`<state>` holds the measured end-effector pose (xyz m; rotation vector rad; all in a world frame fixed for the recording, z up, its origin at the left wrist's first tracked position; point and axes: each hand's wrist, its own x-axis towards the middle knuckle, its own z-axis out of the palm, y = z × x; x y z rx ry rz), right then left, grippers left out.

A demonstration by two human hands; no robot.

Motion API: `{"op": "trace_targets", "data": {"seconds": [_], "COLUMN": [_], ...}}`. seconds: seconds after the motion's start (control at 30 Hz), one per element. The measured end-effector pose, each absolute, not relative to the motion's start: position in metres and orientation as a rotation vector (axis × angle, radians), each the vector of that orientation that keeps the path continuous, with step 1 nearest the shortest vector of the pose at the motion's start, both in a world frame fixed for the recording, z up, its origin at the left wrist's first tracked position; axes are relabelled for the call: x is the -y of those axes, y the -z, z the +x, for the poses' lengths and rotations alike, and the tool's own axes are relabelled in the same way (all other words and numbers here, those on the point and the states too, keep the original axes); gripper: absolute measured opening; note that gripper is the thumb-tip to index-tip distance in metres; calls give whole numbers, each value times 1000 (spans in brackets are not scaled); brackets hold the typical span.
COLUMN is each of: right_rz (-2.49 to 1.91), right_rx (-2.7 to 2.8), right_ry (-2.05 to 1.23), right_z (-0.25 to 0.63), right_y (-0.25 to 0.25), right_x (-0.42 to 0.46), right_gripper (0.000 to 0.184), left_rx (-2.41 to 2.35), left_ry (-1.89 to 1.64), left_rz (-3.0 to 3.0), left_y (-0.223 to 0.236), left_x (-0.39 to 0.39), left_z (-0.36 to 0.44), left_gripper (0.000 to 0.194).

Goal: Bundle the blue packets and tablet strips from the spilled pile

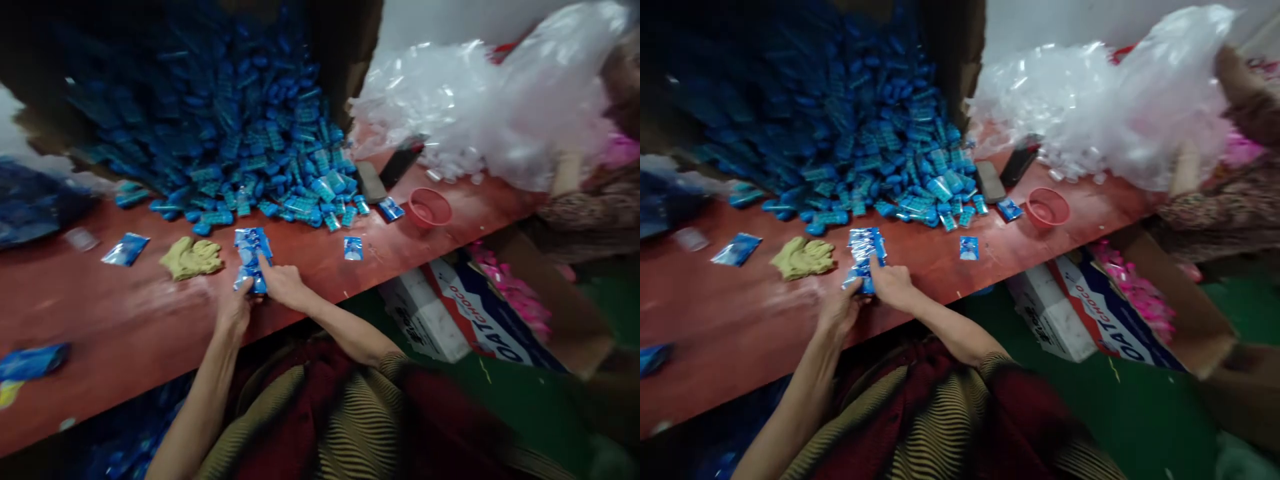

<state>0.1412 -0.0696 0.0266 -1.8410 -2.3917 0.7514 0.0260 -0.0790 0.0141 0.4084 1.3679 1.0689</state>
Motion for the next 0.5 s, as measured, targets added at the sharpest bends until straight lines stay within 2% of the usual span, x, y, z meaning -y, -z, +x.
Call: {"op": "trace_targets", "data": {"seconds": [0.1, 0.23, 0.37, 0.43, 0.5], "right_rz": [-1758, -1861, -2020, -1914, -1686], "right_rx": [2419, 2306, 1903, 1664, 1461], "right_ry": [-701, -557, -480, -560, -815], "right_z": [151, 190, 249, 266, 262], "right_y": [-32, -39, -40, -39, -36], "right_x": [70, 77, 82, 85, 87], "right_gripper": [55, 40, 33, 28, 29], "left_rx": [-1464, -1536, -1445, -1372, -1286], "left_ry": [-993, -952, -1112, -1146, -1163], "left_rz": [487, 583, 538, 511, 494], "left_y": [-12, -11, -10, -14, -22], "left_x": [65, 63, 72, 80, 88], "left_z": [33, 34, 30, 33, 39], "left_gripper": [19, 18, 21, 24, 28]}}
